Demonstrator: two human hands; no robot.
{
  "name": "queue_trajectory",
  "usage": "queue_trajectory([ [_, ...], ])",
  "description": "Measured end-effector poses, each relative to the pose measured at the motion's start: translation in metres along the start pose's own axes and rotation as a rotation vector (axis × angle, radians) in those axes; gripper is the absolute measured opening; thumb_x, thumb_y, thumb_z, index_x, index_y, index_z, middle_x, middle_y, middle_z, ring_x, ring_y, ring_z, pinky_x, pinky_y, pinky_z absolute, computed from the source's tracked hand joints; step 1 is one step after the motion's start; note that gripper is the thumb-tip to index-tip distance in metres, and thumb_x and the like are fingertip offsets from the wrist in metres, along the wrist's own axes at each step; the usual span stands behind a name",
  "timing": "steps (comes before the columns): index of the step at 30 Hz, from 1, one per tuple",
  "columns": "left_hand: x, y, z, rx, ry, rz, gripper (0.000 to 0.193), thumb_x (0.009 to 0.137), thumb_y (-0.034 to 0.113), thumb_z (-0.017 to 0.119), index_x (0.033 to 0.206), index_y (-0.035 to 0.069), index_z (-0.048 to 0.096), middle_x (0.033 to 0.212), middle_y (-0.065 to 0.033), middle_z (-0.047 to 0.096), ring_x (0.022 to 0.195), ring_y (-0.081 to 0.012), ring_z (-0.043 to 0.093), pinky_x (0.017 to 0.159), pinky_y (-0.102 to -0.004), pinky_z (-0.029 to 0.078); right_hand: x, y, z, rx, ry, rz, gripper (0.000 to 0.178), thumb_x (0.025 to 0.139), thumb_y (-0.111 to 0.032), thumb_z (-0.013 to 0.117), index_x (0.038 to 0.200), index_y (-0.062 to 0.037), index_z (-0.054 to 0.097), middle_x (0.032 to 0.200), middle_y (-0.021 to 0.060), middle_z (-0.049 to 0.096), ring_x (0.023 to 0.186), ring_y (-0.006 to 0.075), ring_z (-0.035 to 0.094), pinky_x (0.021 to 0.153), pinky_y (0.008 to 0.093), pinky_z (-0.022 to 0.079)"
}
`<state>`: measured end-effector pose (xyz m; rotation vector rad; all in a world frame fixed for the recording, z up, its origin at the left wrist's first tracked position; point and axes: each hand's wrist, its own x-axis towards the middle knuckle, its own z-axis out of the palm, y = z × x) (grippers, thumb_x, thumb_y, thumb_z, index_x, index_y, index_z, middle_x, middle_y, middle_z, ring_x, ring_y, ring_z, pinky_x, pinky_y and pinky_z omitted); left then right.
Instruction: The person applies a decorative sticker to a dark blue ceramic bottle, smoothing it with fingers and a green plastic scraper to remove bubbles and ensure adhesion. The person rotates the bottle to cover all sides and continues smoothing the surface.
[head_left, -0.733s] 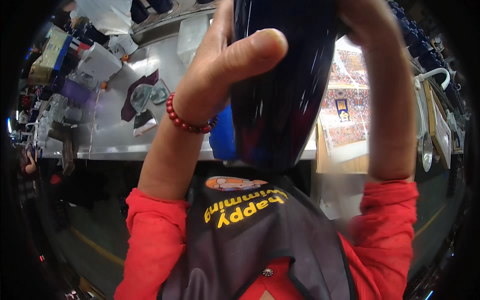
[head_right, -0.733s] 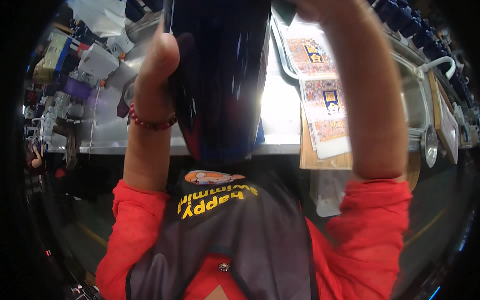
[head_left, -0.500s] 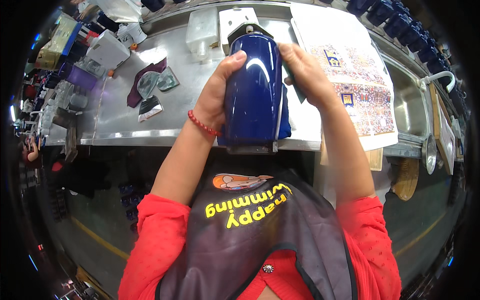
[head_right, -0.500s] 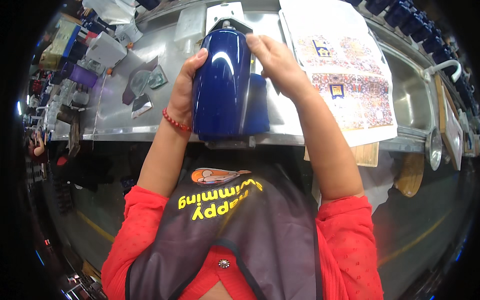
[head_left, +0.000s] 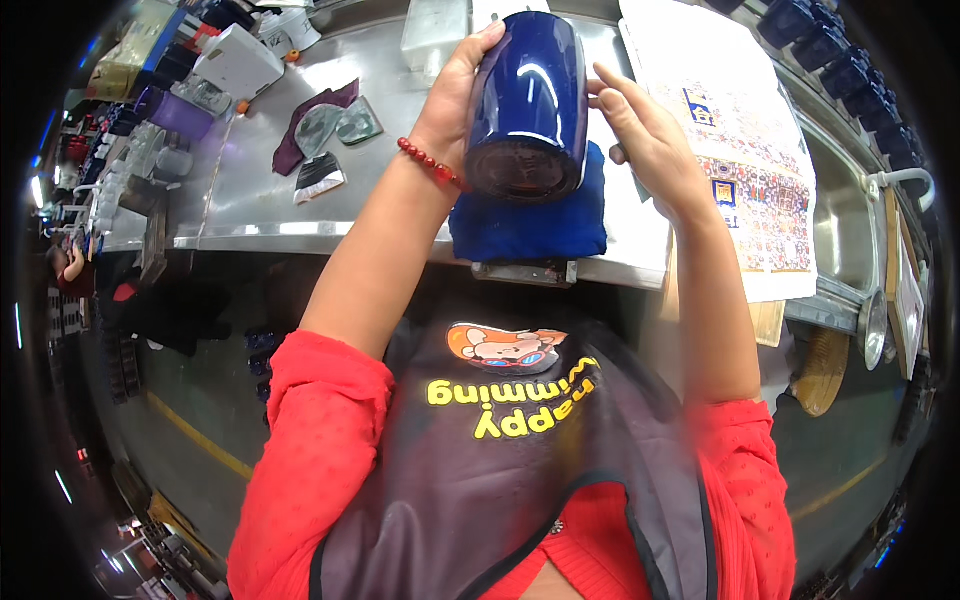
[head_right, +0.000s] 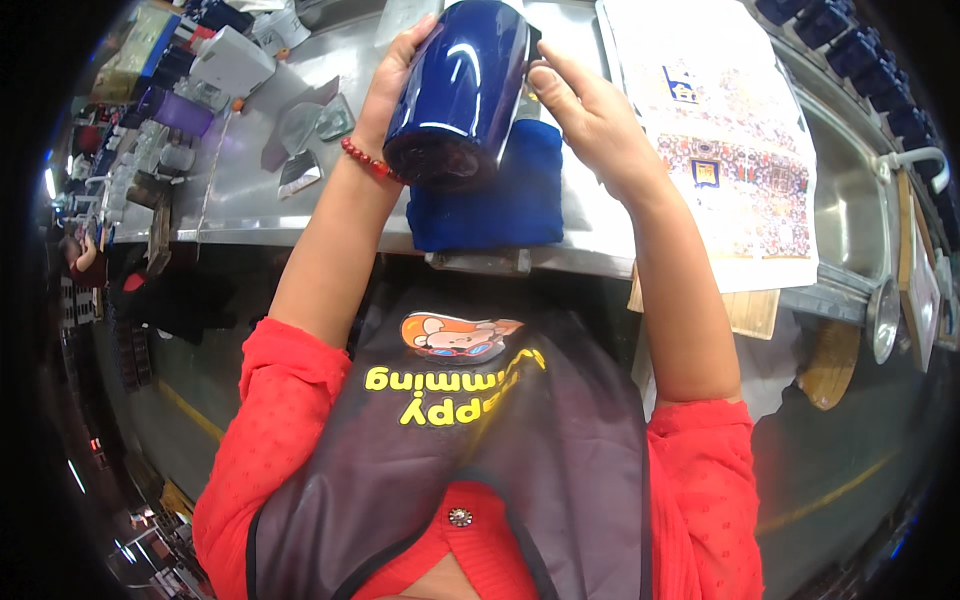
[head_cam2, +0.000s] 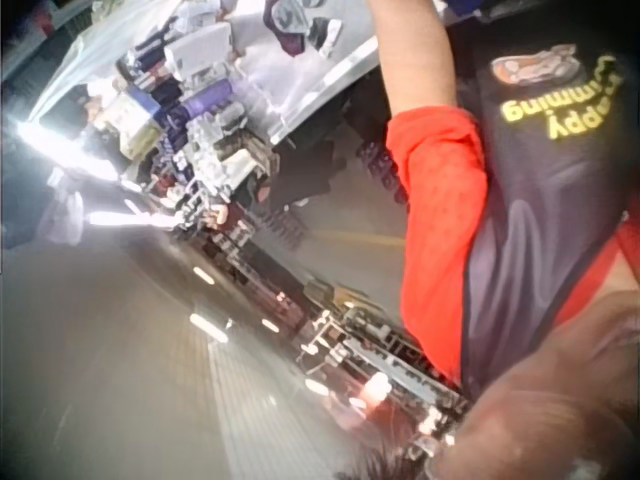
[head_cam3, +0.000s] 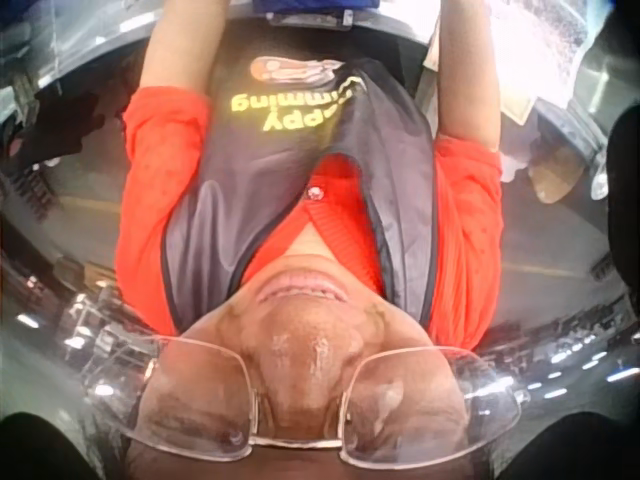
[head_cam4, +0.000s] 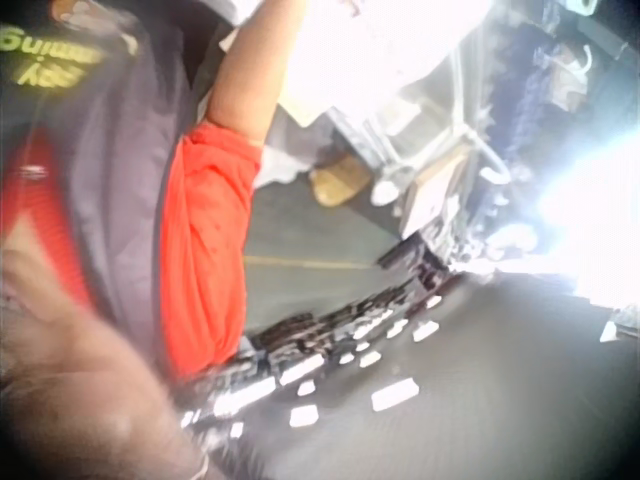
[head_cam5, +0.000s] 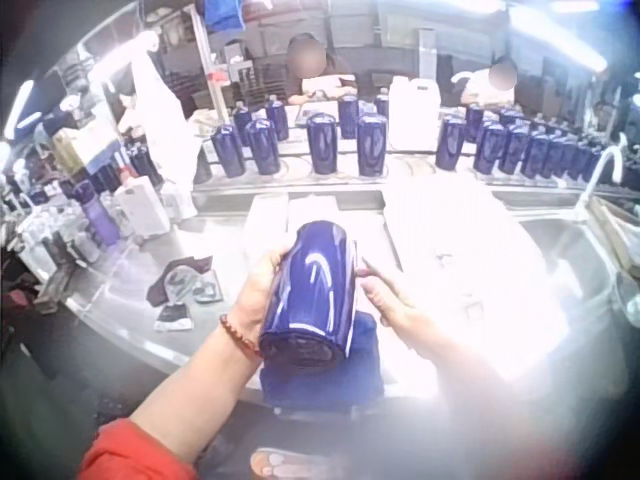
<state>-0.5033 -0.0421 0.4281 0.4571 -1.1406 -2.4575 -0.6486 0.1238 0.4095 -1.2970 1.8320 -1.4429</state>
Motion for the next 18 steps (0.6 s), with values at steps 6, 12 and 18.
queue_trajectory([
  [6, 0.004, 0.0, 0.004, -0.204, -0.21, -0.165, 0.057, 0.106, 0.045, 0.036, 0.127, -0.003, 0.058, 0.106, -0.0259, 0.071, 0.089, -0.0354, 0.074, 0.076, -0.0454, 0.065, -0.03, -0.017, -0.006, -0.087, -0.074, -0.168, 0.084, 0.097, -0.066, 0.052, 0.155, -0.006, 0.042, 0.143, 0.0215, 0.057, 0.12, 0.0269, 0.06, 0.09, 0.0355, 0.051],
  [12, 0.008, -0.005, 0.001, -0.26, -0.156, -0.131, 0.045, 0.105, 0.04, 0.049, 0.123, 0.0, 0.062, 0.106, -0.0185, 0.073, 0.089, -0.0291, 0.075, 0.079, -0.0463, 0.064, -0.047, -0.022, 0.008, -0.259, -0.016, -0.31, 0.102, 0.082, -0.051, 0.081, 0.156, 0.0018, 0.035, 0.149, 0.026, 0.051, 0.135, 0.0346, 0.053, 0.115, 0.0425, 0.037],
  [18, 0.011, -0.007, -0.006, -0.101, -0.119, 0.006, 0.033, 0.106, 0.024, 0.054, 0.129, 0.002, 0.062, 0.109, -0.0128, 0.073, 0.095, -0.0243, 0.073, 0.084, -0.0401, 0.062, -0.054, -0.019, 0.019, -0.36, 0.065, -0.298, 0.107, 0.073, -0.025, 0.09, 0.158, -0.0025, 0.031, 0.149, 0.0261, 0.049, 0.131, 0.0387, 0.054, 0.113, 0.0429, 0.041],
])
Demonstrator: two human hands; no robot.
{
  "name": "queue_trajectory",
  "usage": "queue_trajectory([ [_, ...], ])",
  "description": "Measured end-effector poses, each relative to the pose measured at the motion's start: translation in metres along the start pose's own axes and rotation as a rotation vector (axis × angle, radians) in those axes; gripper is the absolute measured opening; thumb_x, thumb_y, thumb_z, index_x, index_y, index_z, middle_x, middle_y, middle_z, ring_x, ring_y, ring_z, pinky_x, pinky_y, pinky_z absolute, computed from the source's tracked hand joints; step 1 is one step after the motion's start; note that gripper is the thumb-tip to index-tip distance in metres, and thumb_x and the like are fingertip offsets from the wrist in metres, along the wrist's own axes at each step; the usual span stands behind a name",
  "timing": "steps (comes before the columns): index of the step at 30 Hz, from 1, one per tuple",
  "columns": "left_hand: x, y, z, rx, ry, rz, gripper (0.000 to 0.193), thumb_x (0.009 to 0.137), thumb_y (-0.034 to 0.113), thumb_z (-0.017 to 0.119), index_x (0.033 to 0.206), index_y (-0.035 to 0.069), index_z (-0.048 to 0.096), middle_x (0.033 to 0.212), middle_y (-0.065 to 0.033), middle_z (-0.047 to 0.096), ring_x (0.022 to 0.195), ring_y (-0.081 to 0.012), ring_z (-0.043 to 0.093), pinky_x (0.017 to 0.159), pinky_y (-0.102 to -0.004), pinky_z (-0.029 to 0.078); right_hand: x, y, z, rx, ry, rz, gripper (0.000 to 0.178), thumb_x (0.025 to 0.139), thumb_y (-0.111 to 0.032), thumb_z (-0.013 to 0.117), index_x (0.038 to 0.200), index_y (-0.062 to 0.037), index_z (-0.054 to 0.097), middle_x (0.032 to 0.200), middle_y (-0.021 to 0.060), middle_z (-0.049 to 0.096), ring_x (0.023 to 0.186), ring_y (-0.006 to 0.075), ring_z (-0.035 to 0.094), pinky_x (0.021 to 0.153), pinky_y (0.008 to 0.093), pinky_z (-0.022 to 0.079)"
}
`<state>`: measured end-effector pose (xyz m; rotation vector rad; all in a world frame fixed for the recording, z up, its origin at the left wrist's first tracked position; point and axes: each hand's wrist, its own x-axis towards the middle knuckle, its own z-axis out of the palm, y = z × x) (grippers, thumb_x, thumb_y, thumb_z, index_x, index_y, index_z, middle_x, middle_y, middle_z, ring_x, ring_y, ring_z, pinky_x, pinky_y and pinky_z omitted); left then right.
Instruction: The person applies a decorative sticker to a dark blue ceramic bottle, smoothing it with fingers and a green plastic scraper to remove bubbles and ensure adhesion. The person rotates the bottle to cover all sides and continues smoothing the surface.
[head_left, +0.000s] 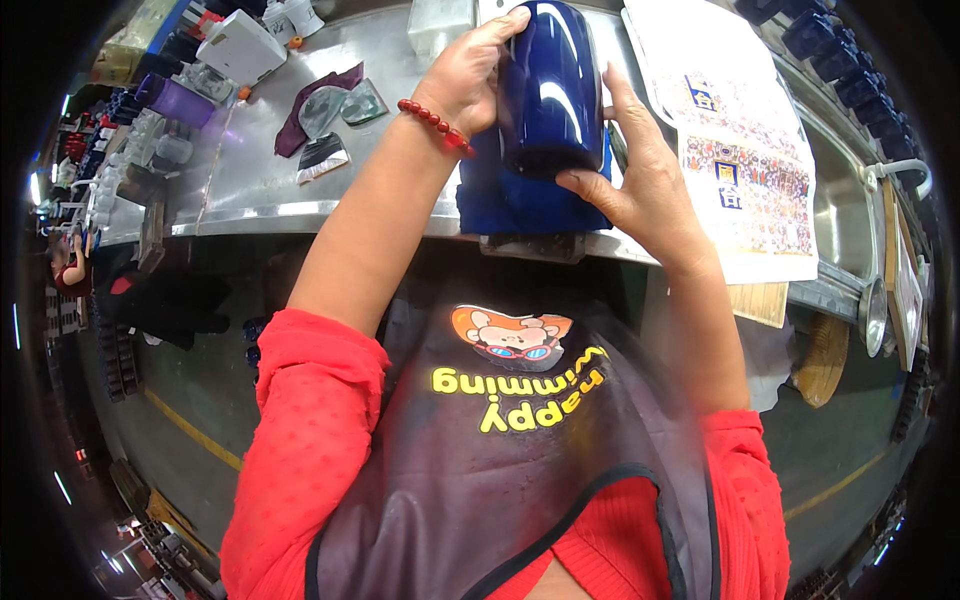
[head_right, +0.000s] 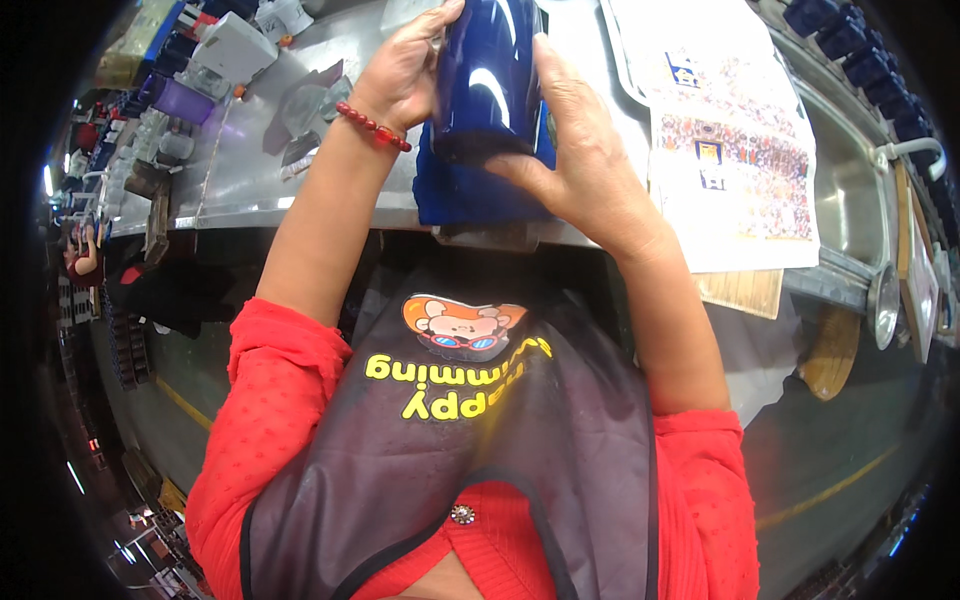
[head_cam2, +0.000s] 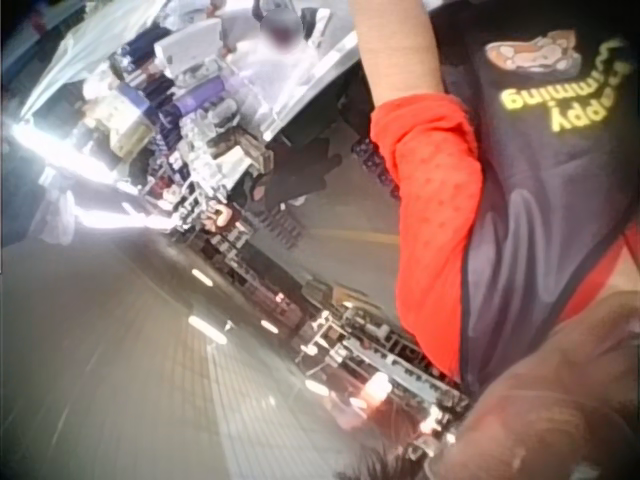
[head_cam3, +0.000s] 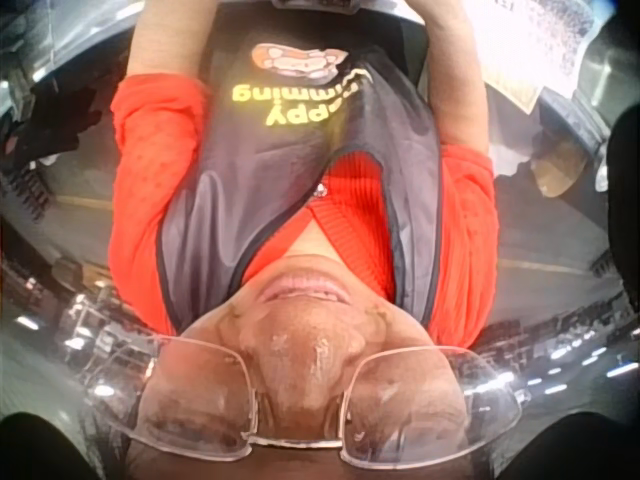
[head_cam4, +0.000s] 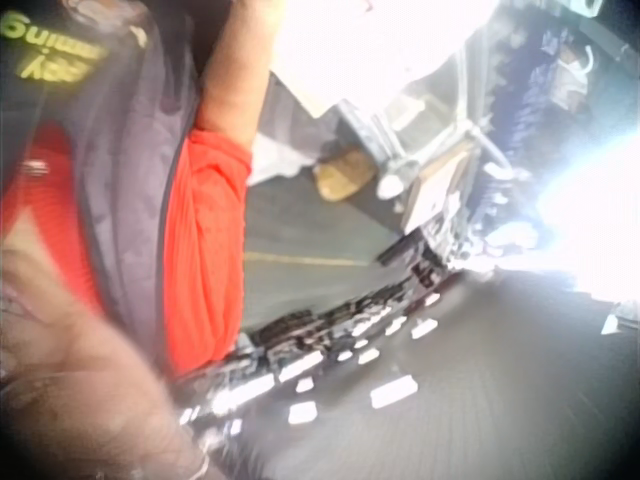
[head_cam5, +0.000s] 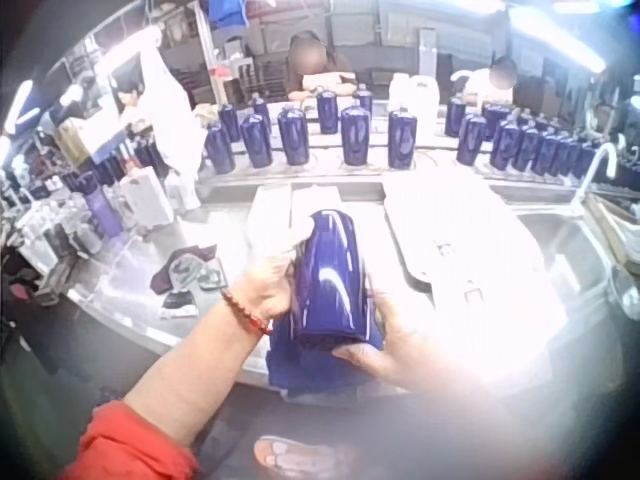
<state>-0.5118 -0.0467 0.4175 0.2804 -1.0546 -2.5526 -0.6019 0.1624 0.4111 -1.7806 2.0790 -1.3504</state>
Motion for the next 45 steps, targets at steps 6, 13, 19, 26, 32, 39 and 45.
queue_trajectory([
  [6, -0.045, -0.013, -0.015, 0.307, 0.047, 0.316, 0.039, 0.1, 0.021, 0.063, 0.133, 0.001, 0.059, 0.12, -0.0109, 0.067, 0.099, -0.0181, 0.071, 0.089, -0.0318, 0.057, -0.011, 0.008, 0.01, -0.254, -0.116, -0.016, 0.09, 0.08, -0.024, 0.084, 0.149, 0.0108, 0.036, 0.144, 0.0351, 0.047, 0.133, 0.0489, 0.047, 0.113, 0.0468, 0.04],
  [13, -0.11, -0.068, -0.02, 1.788, 0.192, 0.426, 0.112, 0.081, 0.046, 0.079, 0.16, -0.003, 0.015, 0.135, -0.0318, 0.054, 0.139, -0.0461, 0.041, 0.114, -0.0654, 0.022, -0.025, 0.033, 0.027, -0.361, -0.105, -0.044, 0.082, 0.086, -0.02, 0.079, 0.152, 0.0069, 0.037, 0.148, 0.029, 0.048, 0.133, 0.0438, 0.048, 0.111, 0.0471, 0.04],
  [19, -0.099, -0.075, -0.024, 1.904, 0.29, 0.86, 0.092, 0.082, 0.041, 0.078, 0.153, 0.0, 0.037, 0.092, -0.0152, 0.07, 0.13, -0.0375, 0.05, 0.111, -0.0669, 0.024, -0.021, 0.022, 0.021, -0.392, -0.198, 0.037, 0.08, 0.087, -0.021, 0.079, 0.152, 0.004, 0.039, 0.15, 0.0271, 0.047, 0.135, 0.0419, 0.047, 0.112, 0.0467, 0.04],
  [26, -0.089, -0.079, -0.022, 1.666, 0.105, 0.775, 0.102, 0.083, 0.04, 0.079, 0.156, -0.008, 0.027, 0.132, -0.0261, 0.059, 0.118, -0.0399, 0.058, 0.108, -0.0495, 0.037, -0.035, 0.051, -0.062, -0.335, -0.211, -0.032, 0.055, 0.093, -0.012, 0.069, 0.145, -0.0019, 0.053, 0.148, 0.0191, 0.053, 0.136, 0.035, 0.052, 0.113, 0.042, 0.04],
  [32, -0.089, -0.067, 0.0, 1.611, 0.114, 0.626, 0.099, 0.08, 0.025, 0.083, 0.155, -0.01, 0.028, 0.14, -0.0281, 0.053, 0.129, -0.0441, 0.051, 0.111, -0.0482, 0.037, 0.016, 0.138, -0.151, -0.717, -0.195, 0.224, 0.038, 0.096, -0.007, 0.057, 0.133, -0.0055, 0.064, 0.131, 0.0145, 0.063, 0.125, 0.0331, 0.056, 0.107, 0.0409, 0.045],
  [39, -0.096, -0.067, -0.003, 1.616, 0.126, 0.528, 0.101, 0.085, 0.037, 0.08, 0.156, -0.01, 0.026, 0.145, -0.0299, 0.049, 0.131, -0.0442, 0.05, 0.111, -0.048, 0.038, 0.052, 0.21, -0.133, -0.924, -0.345, 0.352, 0.036, 0.093, -0.008, 0.058, 0.127, -0.0096, 0.071, 0.121, 0.0135, 0.065, 0.121, 0.0313, 0.056, 0.103, 0.0404, 0.047],
  [45, -0.093, -0.072, -0.007, 1.542, 0.129, 0.468, 0.104, 0.084, 0.039, 0.081, 0.157, -0.009, 0.024, 0.147, -0.0293, 0.047, 0.133, -0.044, 0.049, 0.111, -0.0489, 0.038, 0.08, 0.236, -0.15, -0.722, -0.256, 0.58, 0.033, 0.094, -0.023, 0.068, 0.12, -0.0038, 0.072, 0.117, 0.0178, 0.066, 0.114, 0.0334, 0.06, 0.1, 0.0416, 0.049],
])
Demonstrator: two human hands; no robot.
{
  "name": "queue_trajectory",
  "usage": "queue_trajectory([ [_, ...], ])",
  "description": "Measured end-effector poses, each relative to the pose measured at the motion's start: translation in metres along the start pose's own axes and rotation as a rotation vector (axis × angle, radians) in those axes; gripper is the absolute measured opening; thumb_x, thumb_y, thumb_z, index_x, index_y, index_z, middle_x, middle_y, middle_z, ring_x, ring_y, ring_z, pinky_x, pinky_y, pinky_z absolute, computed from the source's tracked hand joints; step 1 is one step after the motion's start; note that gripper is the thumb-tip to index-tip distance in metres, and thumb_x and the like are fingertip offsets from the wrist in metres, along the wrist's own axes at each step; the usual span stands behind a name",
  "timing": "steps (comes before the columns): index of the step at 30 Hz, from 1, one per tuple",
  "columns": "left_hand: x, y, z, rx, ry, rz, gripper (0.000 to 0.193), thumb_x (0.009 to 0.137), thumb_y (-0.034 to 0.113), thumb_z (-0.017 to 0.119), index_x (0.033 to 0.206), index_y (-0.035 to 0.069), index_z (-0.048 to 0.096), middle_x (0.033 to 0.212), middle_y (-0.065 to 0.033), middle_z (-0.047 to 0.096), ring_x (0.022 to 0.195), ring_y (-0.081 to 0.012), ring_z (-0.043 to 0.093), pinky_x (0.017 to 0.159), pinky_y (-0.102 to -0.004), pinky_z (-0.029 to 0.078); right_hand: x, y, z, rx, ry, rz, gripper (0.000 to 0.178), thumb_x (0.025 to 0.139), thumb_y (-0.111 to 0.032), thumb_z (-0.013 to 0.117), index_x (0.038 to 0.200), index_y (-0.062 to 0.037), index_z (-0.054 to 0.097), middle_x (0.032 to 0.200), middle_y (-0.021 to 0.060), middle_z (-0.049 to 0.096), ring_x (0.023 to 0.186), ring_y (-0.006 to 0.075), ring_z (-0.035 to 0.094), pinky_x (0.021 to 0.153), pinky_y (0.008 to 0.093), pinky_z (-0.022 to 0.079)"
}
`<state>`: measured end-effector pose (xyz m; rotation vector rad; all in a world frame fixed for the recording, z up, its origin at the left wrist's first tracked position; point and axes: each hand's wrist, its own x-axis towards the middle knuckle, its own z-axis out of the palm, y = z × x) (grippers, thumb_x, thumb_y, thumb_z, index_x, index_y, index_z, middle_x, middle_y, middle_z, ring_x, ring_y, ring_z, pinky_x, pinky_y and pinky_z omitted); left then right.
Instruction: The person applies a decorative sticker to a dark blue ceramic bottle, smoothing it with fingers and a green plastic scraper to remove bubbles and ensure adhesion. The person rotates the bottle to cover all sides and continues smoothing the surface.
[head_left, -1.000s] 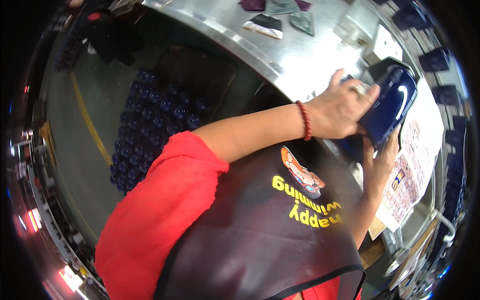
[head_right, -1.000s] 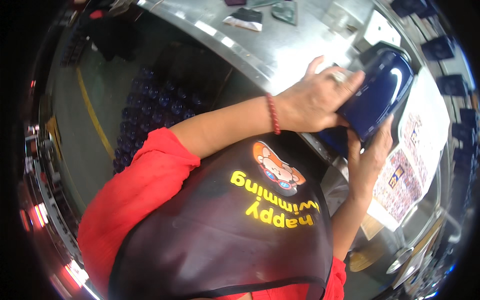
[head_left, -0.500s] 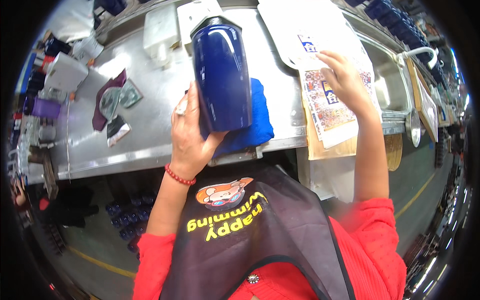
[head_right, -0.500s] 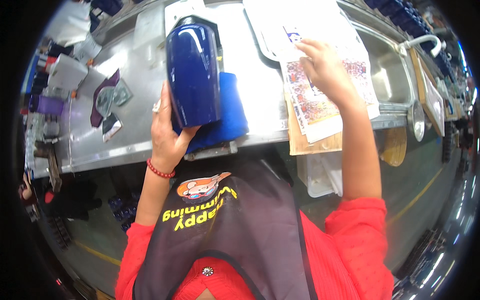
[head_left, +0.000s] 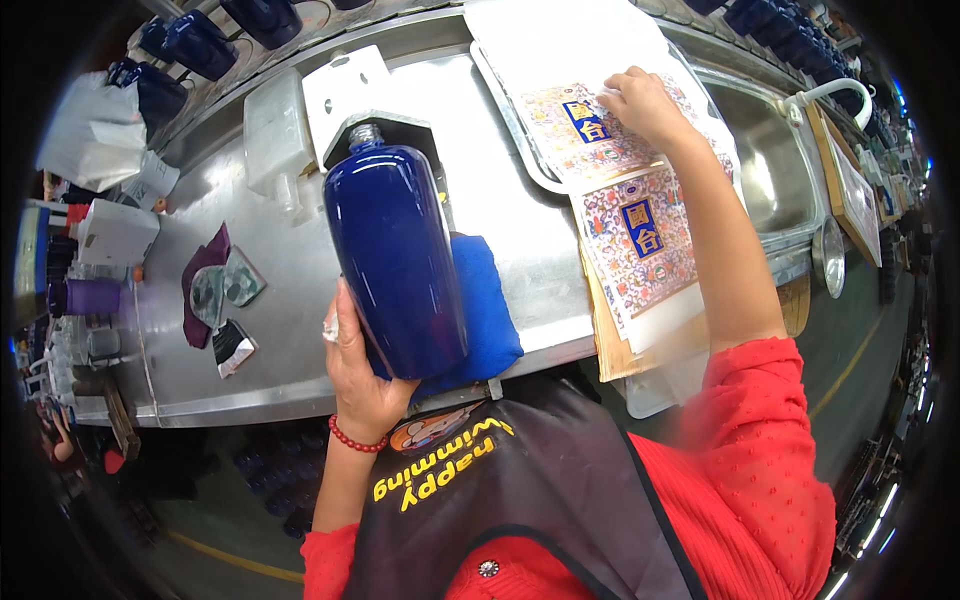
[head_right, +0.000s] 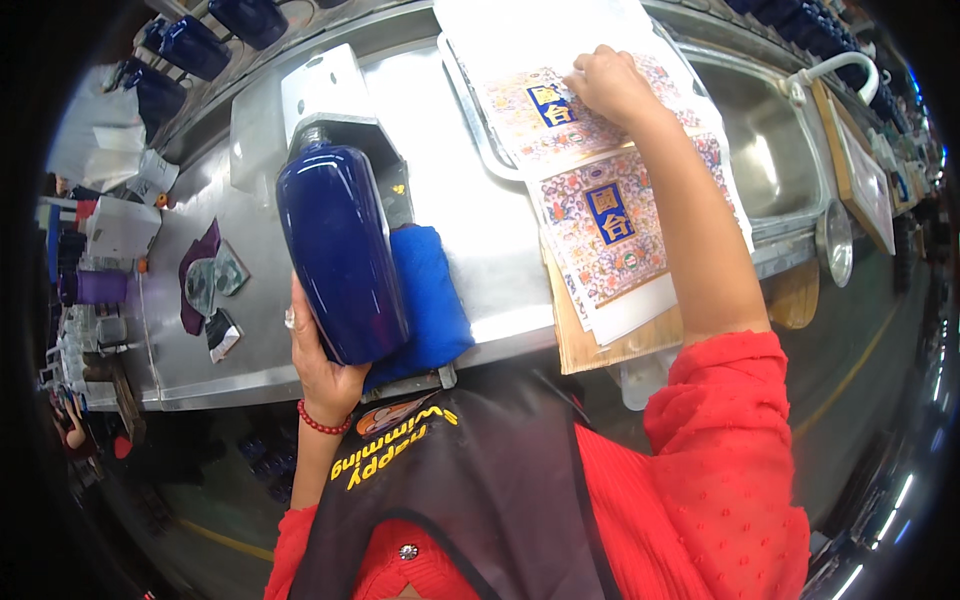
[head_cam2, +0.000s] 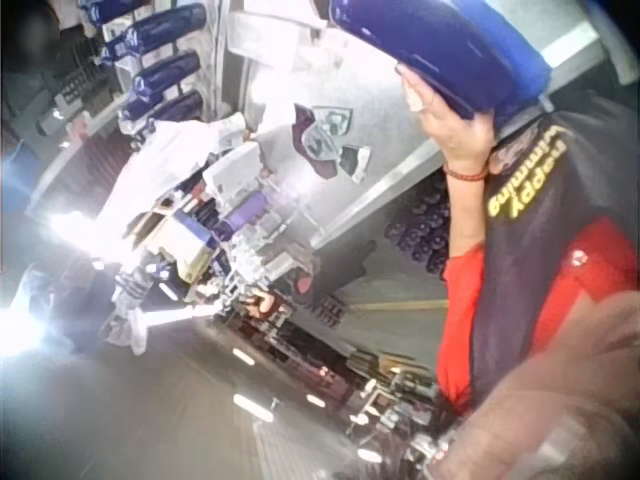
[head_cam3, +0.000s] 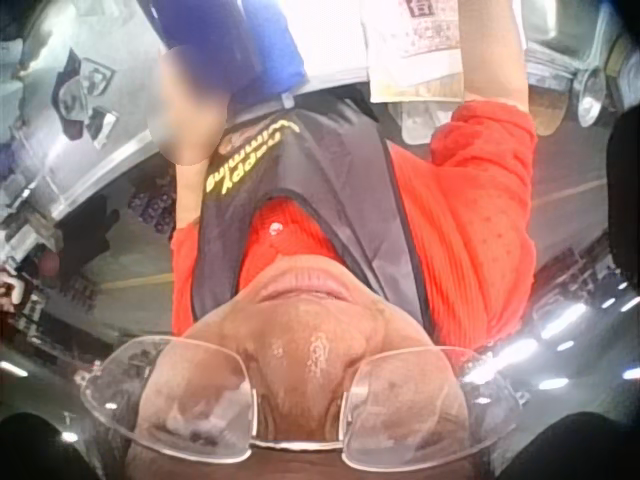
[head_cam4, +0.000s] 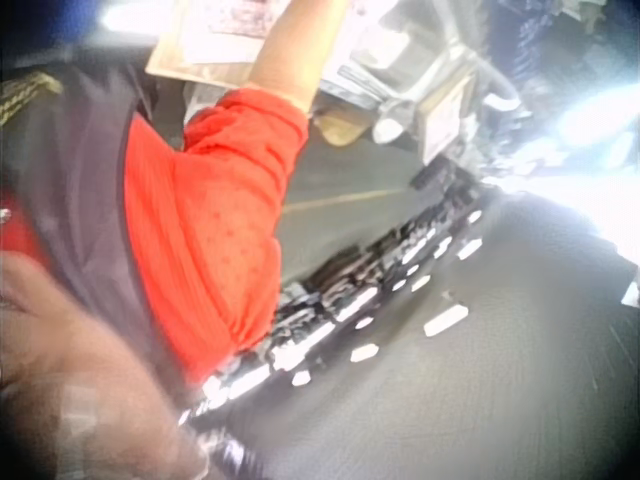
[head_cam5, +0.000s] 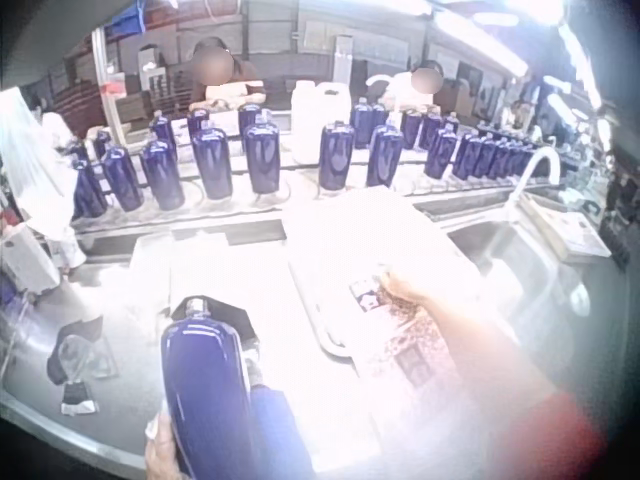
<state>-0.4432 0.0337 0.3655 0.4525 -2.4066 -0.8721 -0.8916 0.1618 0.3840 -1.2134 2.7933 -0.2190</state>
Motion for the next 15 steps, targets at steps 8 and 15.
queue_trajectory([
  [8, -0.003, 0.003, 0.001, -0.002, -0.018, -0.032, 0.105, 0.081, 0.02, 0.084, 0.158, -0.008, 0.019, 0.149, -0.025, 0.047, 0.133, -0.0328, 0.053, 0.113, -0.0393, 0.039, 0.027, 0.0, 0.002, 0.029, -0.067, -0.044, 0.022, 0.092, -0.025, 0.073, 0.097, -0.0034, 0.072, 0.115, 0.0172, 0.062, 0.106, 0.0319, 0.063, 0.093, 0.0411, 0.051],
  [15, 0.02, 0.011, -0.033, 0.042, -0.082, 0.089, 0.115, 0.085, 0.075, 0.062, 0.153, -0.012, 0.03, 0.151, -0.0288, 0.045, 0.14, -0.0415, 0.045, 0.116, -0.0479, 0.034, 0.008, 0.017, -0.003, 0.174, 0.05, -0.22, 0.012, 0.095, -0.019, 0.068, 0.096, -0.0067, 0.068, 0.119, 0.0099, 0.06, 0.116, 0.0287, 0.057, 0.101, 0.0402, 0.046],
])
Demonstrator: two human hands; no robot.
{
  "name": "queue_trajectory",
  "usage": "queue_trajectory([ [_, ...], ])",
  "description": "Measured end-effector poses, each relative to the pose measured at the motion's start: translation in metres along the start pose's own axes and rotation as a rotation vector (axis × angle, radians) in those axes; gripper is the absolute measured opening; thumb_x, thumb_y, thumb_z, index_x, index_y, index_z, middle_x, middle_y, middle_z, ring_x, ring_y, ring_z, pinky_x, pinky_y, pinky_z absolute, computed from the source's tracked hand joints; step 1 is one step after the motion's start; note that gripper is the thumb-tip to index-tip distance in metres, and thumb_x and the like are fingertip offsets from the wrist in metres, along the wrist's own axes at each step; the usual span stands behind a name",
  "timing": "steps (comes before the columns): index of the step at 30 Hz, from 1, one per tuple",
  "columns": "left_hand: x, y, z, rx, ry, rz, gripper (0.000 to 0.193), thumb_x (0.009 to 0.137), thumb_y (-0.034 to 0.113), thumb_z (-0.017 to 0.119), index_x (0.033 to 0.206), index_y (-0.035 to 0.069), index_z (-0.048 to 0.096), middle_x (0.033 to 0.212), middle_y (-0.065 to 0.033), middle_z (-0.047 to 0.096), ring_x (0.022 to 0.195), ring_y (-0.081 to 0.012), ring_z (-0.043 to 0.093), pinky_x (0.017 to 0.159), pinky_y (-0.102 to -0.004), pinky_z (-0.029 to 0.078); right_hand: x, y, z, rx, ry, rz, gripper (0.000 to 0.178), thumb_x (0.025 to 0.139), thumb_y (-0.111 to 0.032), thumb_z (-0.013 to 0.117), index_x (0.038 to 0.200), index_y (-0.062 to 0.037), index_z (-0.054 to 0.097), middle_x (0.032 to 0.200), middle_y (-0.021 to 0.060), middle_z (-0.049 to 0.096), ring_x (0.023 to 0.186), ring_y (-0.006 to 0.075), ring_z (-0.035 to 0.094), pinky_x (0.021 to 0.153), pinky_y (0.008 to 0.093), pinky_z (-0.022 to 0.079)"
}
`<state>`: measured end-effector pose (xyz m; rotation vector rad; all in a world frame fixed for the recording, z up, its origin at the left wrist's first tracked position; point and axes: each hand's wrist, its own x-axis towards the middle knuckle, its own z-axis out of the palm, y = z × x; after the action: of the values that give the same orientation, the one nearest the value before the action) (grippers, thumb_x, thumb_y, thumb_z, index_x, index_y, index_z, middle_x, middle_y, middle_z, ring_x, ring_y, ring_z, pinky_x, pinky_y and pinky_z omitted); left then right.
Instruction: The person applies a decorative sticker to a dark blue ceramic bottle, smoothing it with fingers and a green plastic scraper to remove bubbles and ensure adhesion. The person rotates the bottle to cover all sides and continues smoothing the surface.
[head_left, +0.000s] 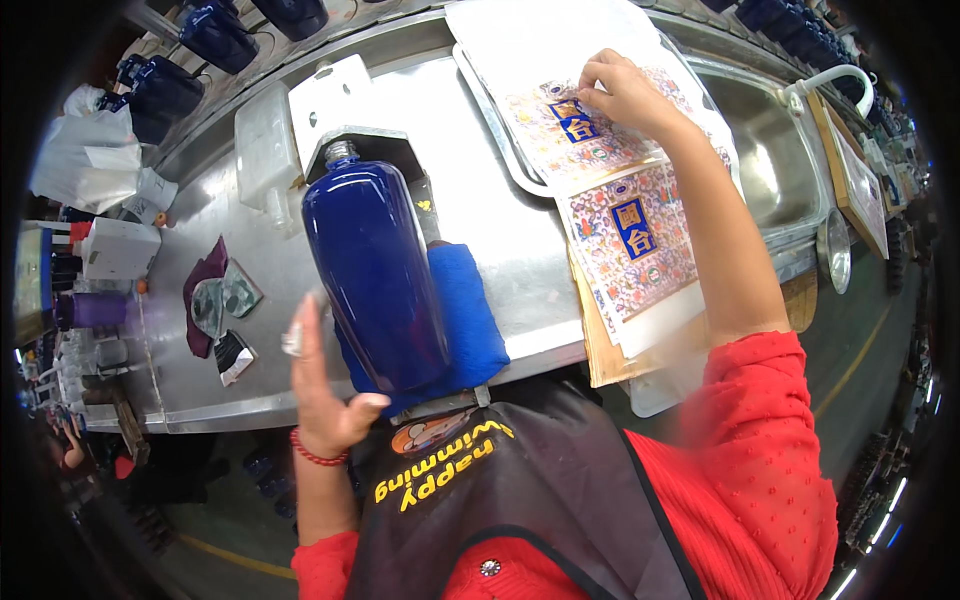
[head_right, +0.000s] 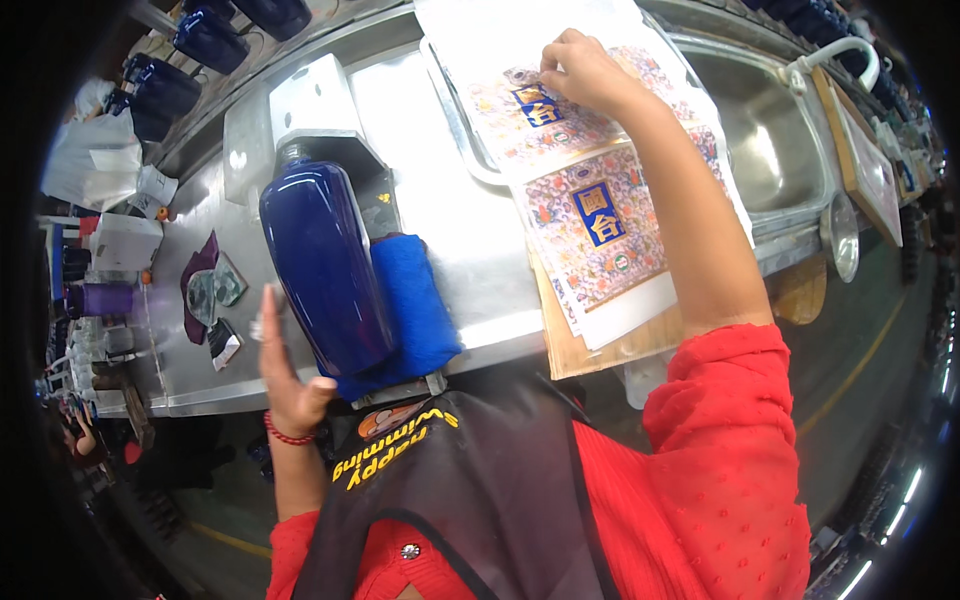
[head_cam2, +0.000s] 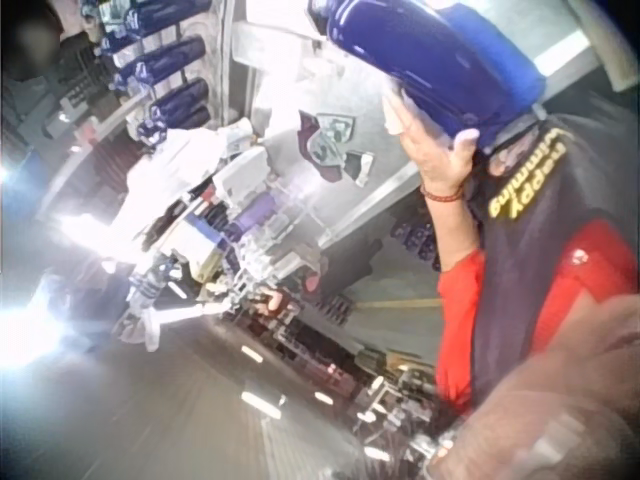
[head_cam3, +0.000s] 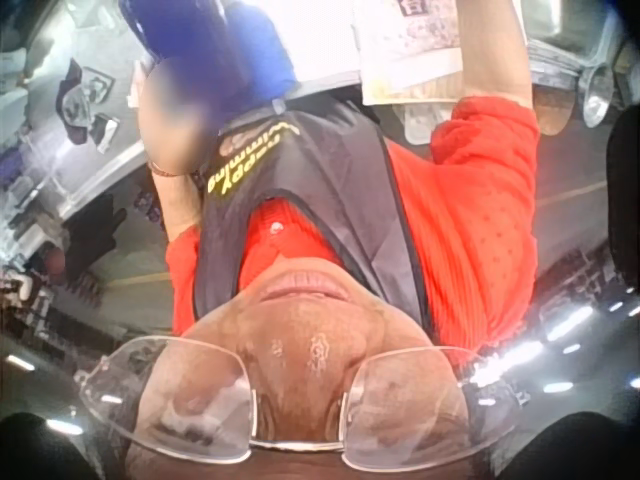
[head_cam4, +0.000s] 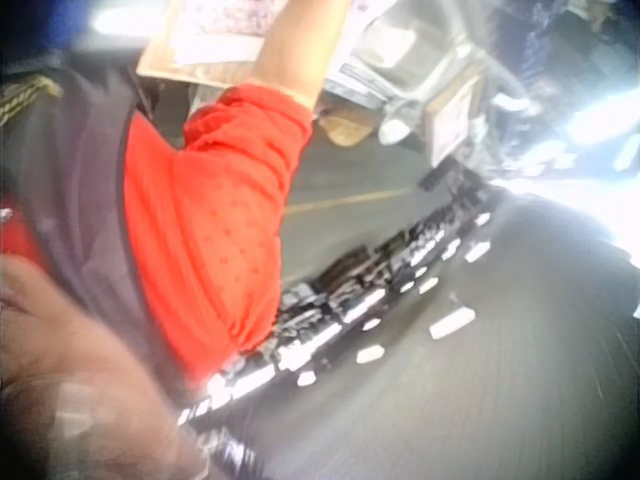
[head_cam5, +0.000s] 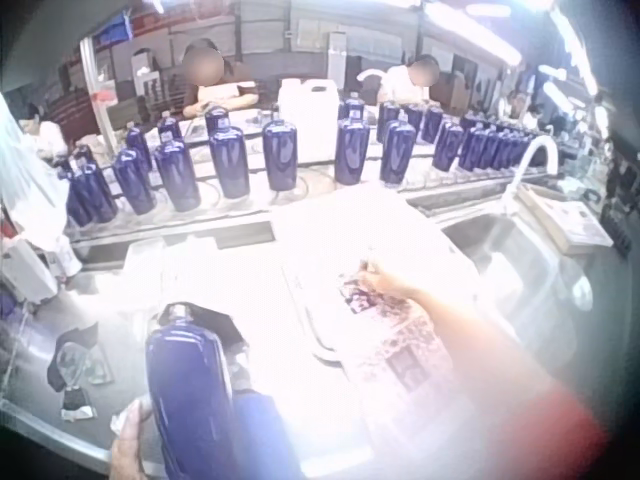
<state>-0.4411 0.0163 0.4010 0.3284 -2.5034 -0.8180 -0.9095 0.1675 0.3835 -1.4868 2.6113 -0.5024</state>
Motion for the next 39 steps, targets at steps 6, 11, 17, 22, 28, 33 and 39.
queue_trajectory([
  [6, 0.125, 0.048, -0.041, 0.173, 0.012, 0.147, 0.057, 0.096, 0.039, 0.065, 0.134, -0.003, 0.062, 0.129, -0.022, 0.067, 0.123, -0.0339, 0.061, 0.106, -0.041, 0.044, -0.018, 0.008, -0.013, 0.163, 0.076, -0.174, 0.012, 0.096, -0.018, 0.069, 0.096, -0.0071, 0.064, 0.122, 0.0076, 0.059, 0.122, 0.0259, 0.055, 0.104, 0.0374, 0.044],
  [11, 0.263, 0.08, 0.057, 0.326, -0.31, 0.488, 0.045, 0.092, 0.03, 0.065, 0.128, 0.003, 0.066, 0.118, -0.0226, 0.069, 0.118, -0.0347, 0.063, 0.103, -0.0414, 0.049, -0.032, 0.012, -0.032, 0.282, 0.036, -0.166, 0.013, 0.096, -0.02, 0.069, 0.095, -0.0075, 0.065, 0.128, 0.0069, 0.059, 0.122, 0.0237, 0.056, 0.104, 0.0356, 0.044],
  [17, 0.31, 0.087, 0.145, 0.36, -0.637, 0.222, 0.038, 0.091, 0.023, 0.061, 0.124, 0.006, 0.068, 0.12, -0.0183, 0.069, 0.117, -0.032, 0.063, 0.099, -0.0392, 0.05, -0.044, 0.027, -0.041, 0.439, 0.049, -0.217, 0.016, 0.097, -0.024, 0.07, 0.096, -0.0083, 0.066, 0.127, 0.0066, 0.06, 0.12, 0.0215, 0.057, 0.103, 0.0349, 0.045],
  [22, 0.318, 0.075, 0.159, -0.023, -0.617, 0.05, 0.029, 0.092, 0.021, 0.062, 0.111, 0.003, 0.073, 0.102, -0.0149, 0.074, 0.089, -0.0244, 0.07, 0.084, -0.0363, 0.056, -0.057, 0.028, -0.044, 0.445, 0.227, -0.168, 0.02, 0.096, -0.025, 0.072, 0.101, -0.0073, 0.066, 0.124, 0.0079, 0.061, 0.12, 0.0237, 0.057, 0.102, 0.0346, 0.045],
  [28, 0.32, 0.078, 0.159, -0.08, -0.562, 0.049, 0.032, 0.094, 0.029, 0.066, 0.111, 0.002, 0.073, 0.092, -0.0128, 0.074, 0.081, -0.0182, 0.07, 0.071, -0.0331, 0.058, -0.075, 0.002, -0.026, 0.056, 0.55, -0.215, 0.056, 0.072, -0.023, 0.088, 0.116, -0.0037, 0.06, 0.137, 0.0199, 0.05, 0.123, 0.0406, 0.054, 0.103, 0.0457, 0.049],
  [33, 0.31, 0.094, 0.156, -0.227, -0.575, -0.008, 0.034, 0.1, 0.034, 0.063, 0.097, 0.001, 0.071, 0.08, -0.0003, 0.067, 0.076, -0.0075, 0.059, 0.07, -0.0259, 0.05, -0.072, 0.004, -0.023, 0.14, 0.64, -0.248, 0.052, 0.077, -0.016, 0.085, 0.119, -0.0035, 0.057, 0.141, 0.0216, 0.048, 0.129, 0.0412, 0.051, 0.107, 0.0456, 0.046],
  [39, 0.312, 0.097, 0.151, -0.272, -0.557, 0.013, 0.038, 0.1, 0.038, 0.065, 0.1, 0.002, 0.075, 0.082, -0.0053, 0.072, 0.075, -0.011, 0.063, 0.071, -0.0286, 0.053, -0.084, 0.006, -0.033, 0.128, 0.748, -0.312, 0.048, 0.08, -0.018, 0.083, 0.117, -0.003, 0.058, 0.141, 0.0237, 0.047, 0.128, 0.042, 0.051, 0.106, 0.0463, 0.046],
])
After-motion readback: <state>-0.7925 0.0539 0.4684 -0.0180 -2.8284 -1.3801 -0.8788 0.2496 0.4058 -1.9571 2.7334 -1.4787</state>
